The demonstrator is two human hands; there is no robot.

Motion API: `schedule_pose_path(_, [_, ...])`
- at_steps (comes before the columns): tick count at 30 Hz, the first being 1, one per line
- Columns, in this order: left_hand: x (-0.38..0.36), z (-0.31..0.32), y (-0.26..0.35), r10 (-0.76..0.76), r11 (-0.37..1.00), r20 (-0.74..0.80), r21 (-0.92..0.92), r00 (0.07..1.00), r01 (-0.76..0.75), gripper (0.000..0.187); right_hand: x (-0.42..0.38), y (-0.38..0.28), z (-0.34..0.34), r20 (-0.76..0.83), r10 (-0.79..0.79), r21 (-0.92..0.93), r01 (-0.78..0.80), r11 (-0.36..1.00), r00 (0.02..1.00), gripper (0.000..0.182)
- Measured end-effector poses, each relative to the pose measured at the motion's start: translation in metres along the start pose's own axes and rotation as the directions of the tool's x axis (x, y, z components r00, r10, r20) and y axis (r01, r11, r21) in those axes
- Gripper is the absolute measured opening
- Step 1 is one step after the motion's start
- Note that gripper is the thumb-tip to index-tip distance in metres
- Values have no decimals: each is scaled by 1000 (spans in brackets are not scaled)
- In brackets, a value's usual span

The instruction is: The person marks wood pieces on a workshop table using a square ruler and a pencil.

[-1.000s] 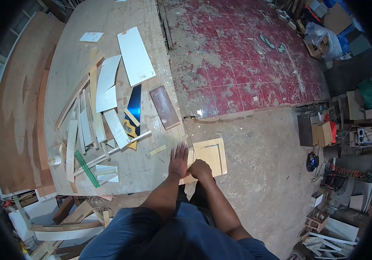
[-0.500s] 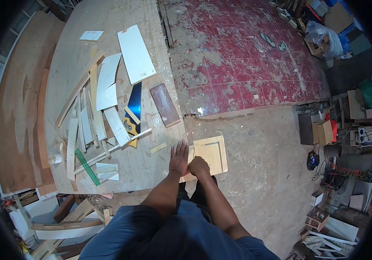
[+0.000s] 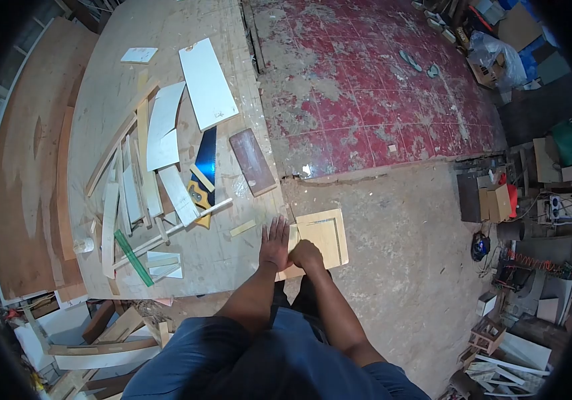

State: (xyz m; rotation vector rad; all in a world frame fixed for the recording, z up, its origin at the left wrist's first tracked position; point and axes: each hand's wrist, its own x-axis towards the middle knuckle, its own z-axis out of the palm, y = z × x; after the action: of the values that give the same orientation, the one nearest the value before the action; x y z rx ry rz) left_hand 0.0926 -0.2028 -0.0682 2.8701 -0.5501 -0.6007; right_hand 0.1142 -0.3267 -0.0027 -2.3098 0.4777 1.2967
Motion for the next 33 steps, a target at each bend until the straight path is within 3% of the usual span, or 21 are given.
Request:
schedule_pose_path(5, [1, -2, 0, -7, 1000, 44, 29, 999, 6, 121, -4, 6, 4, -20, -14, 5, 15, 1000, 1000, 39])
schedule_pose_path(7, [0, 1, -1, 1, 1000, -27, -3, 1000, -1, 124, -6, 6, 3, 3, 3, -19, -3, 1000, 1000, 40])
schedule_pose_path(18, [-3, -4, 2, -13, 1000, 62, 28, 998, 12, 121, 20, 8, 16, 24, -7, -47, 8, 999, 1000, 43])
schedule_pose_path(29, [-2, -5, -4, 18, 1000, 10, -23, 1000, -18, 124, 17, 4, 4, 40, -1, -34, 2, 999, 999, 47])
schedule_pose_path(33, [-2, -11, 1, 4, 999, 47, 36, 999, -5, 114, -9, 7, -2, -29, -73, -18, 72, 997, 997, 48])
